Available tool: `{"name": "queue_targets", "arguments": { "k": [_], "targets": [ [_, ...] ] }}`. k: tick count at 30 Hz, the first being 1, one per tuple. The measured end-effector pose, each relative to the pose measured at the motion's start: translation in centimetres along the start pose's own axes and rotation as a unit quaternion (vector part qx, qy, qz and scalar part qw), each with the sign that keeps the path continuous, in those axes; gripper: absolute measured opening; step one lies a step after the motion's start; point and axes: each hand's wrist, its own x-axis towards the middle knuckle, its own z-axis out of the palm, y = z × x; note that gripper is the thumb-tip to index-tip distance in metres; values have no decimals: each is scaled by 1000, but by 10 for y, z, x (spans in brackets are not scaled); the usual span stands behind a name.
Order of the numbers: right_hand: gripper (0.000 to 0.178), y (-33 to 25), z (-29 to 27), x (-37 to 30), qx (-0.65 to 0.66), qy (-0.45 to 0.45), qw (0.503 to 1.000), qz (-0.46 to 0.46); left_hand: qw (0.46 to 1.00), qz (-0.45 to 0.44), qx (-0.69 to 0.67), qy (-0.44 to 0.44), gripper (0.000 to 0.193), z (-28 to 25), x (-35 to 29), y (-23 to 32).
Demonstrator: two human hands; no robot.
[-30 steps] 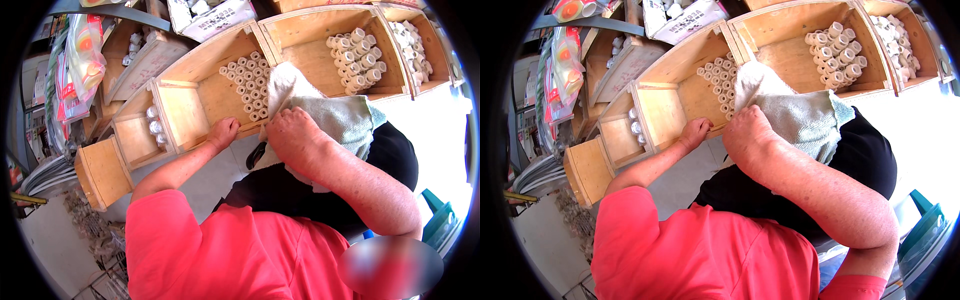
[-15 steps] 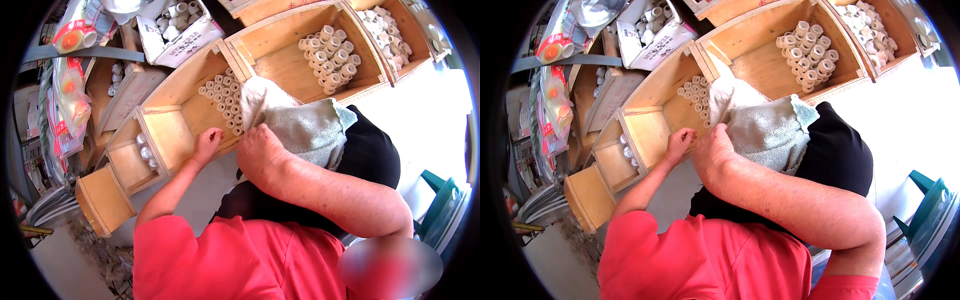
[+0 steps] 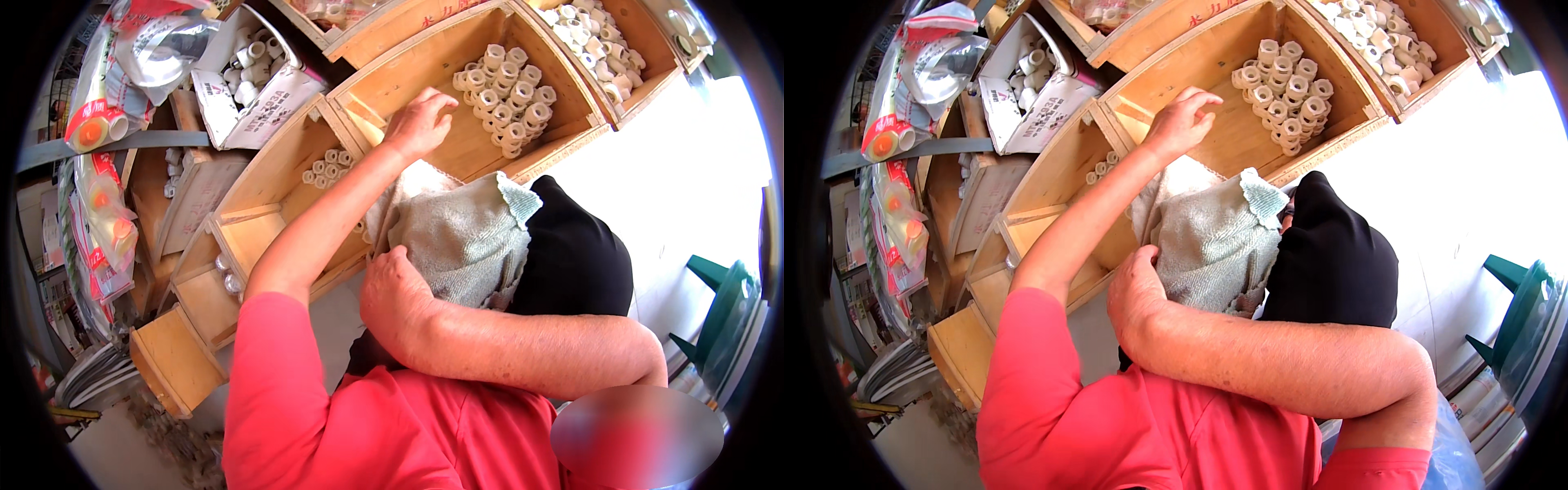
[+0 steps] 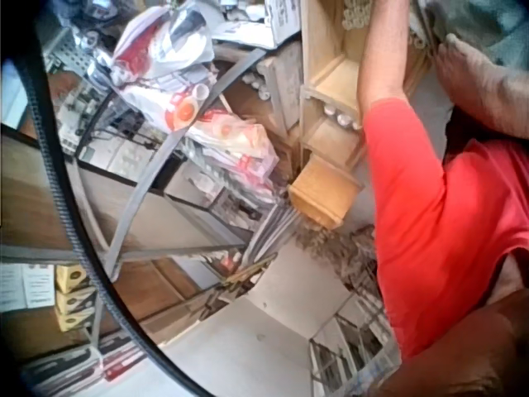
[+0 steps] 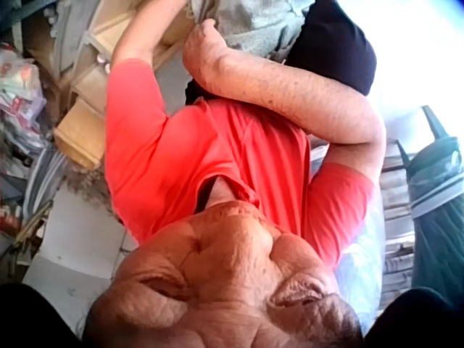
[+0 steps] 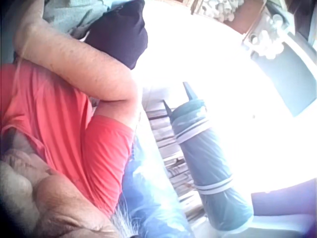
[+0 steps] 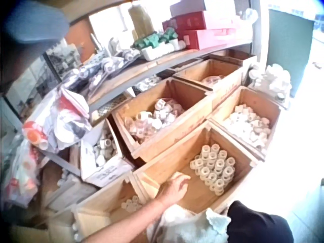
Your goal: The person sits on the floor and repeatedly picks up small white cylindrical components from a wooden crate. They place the components into a cloth bag resting on their lap, then return to the crate to continue the process.
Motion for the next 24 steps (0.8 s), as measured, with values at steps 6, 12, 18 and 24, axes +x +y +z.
{"name": "queue_targets", "arguments": {
  "k": [6,12,18,24],
  "targets": [
    [30,1,-3,-12,47,5,999,-20,994,25,49,-92,40,57,64,-26],
    [47,10,-6,-21,94,-33,994,-53,989,-7,77,-125,46,85,91,-28],
    [60,17,-11,-21,125,-102,984,-75,986,-26,96,-131,38,94,103,-18],
    [60,15,-7,-21,134,-95,984,-67,989,-16,94,-110,32,98,105,-18]
  ]
}}
